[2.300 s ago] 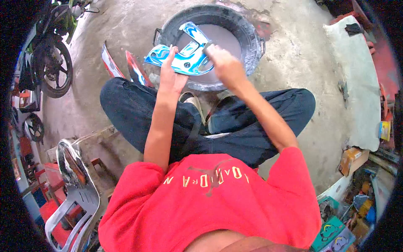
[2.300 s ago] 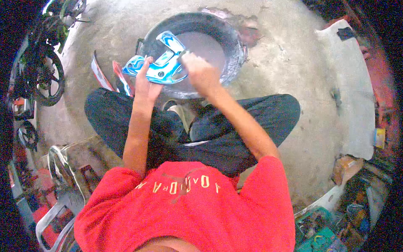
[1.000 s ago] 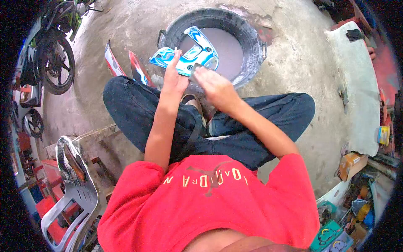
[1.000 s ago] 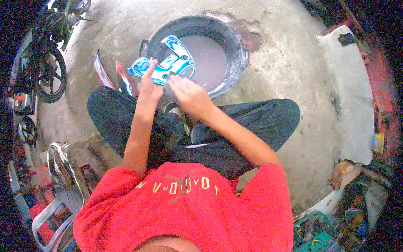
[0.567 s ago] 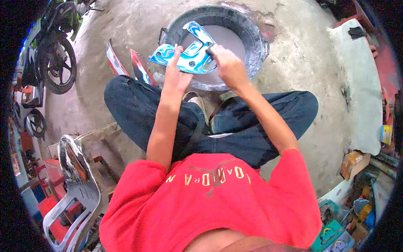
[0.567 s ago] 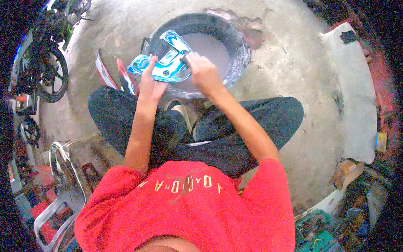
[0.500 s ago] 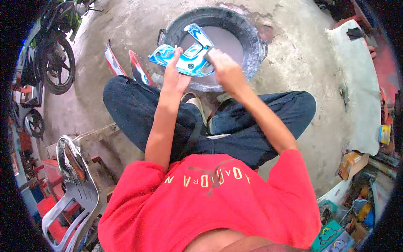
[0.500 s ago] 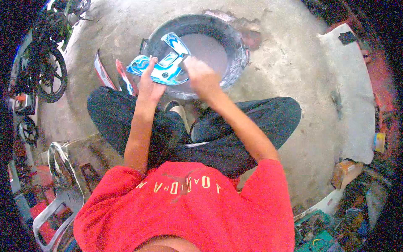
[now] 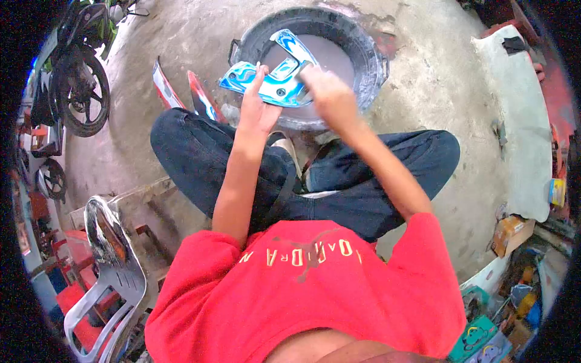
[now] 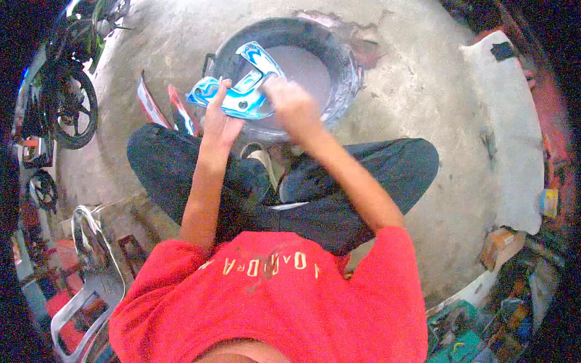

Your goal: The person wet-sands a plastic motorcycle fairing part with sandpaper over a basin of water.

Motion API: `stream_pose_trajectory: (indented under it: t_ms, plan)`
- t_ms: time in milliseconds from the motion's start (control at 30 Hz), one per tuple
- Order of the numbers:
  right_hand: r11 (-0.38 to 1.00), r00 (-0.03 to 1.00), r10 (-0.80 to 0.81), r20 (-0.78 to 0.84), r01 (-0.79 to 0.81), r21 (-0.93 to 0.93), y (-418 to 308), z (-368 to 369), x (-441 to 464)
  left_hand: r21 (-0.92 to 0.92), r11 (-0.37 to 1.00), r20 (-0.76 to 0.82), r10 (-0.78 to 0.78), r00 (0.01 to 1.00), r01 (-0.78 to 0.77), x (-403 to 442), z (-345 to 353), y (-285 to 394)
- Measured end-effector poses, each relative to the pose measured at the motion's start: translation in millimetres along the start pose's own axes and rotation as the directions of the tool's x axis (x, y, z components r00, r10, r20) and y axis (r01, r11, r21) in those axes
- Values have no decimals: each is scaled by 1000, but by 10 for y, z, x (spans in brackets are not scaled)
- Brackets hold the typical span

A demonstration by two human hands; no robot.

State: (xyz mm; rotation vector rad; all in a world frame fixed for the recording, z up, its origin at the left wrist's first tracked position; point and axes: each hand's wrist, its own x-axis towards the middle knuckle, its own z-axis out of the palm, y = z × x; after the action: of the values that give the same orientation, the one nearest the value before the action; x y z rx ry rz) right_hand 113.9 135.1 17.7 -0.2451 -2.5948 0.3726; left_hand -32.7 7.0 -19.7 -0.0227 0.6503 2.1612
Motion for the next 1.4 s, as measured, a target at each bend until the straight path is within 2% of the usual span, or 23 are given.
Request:
stream_pose_trajectory:
  t_ms: [33, 100, 133, 200, 233, 300, 333, 433, 467, 533, 633, 733, 833, 967, 1100, 1133, 1233, 1400]
  plan:
    - [997, 983, -56, -176, 44, -69, 149, 88, 79, 4, 1000, -12, -3, 1000, 3, -22, 10, 4]
    - [999, 999, -31, -22, 31, 10, 13, 54, -97, 5, 1000, -23, -4, 1000, 4, -33, 37, 2]
    - [990, 990, -122, -69, 126, 57, -160, 64, -198, -22, 1000, -12, -21, 1000, 20, -16, 29, -1]
    - [949, 949, -286, -131, 299, 96, -405, 66, -299, 47, 998, -22, 45, 999, -44, 41, -55, -10]
    - [970, 970, -212, -115, 223, 93, -306, 73, -237, 90, 993, -29, 74, 997, -72, 36, -28, 17]
    - [994, 996, -54, -67, 60, 87, 71, 100, -76, 31, 999, -28, 26, 999, -25, 8, 33, 21]
    - [996, 992, 8, -123, 3, 92, 167, 105, -7, 25, 1000, -46, 6, 999, -5, 3, 50, 31]
    - [983, 980, 12, -199, 26, 183, 183, 125, -94, 5, 1000, -54, -20, 998, 20, 25, 65, 51]
    - [954, 973, 177, -150, -132, 269, 236, 107, -102, 15, 1000, -66, -20, 998, 21, 20, 67, 38]
    - [811, 882, 472, -17, -426, 401, 438, -4, -9, 20, 1000, -82, -22, 996, 24, 19, 78, 26]
    - [479, 706, 661, 254, -657, 581, 1080, 297, -90, 7, 999, -178, -30, 984, 32, 33, 88, -12]
    - [450, 719, 649, 248, -627, 636, 1196, 410, -78, -2, 999, -204, -45, 978, 46, 87, 22, -21]
    - [657, 820, 564, 97, -516, 550, 1293, 600, 5, -10, 999, -208, -52, 977, 52, 116, -35, -31]
    - [717, 755, 626, 194, -656, 236, 1637, 1042, 47, 15, 997, -279, -66, 958, 74, 181, -107, -49]
    - [679, 650, 703, 290, -734, -1, 1842, 1621, -98, 12, 992, -351, -117, 929, 129, 206, -219, -105]
    - [633, 591, 738, 326, -773, -32, 1861, 1748, -115, 17, 991, -353, -117, 928, 132, 222, -233, -117]
    - [607, 527, 747, 406, -790, -92, 1844, 2020, -230, 25, 993, -371, -95, 924, 112, 254, -265, -149]
    - [585, 471, 692, 547, -810, -43, 1752, 2357, -323, 78, 993, -401, -46, 915, 84, 315, -317, -200]
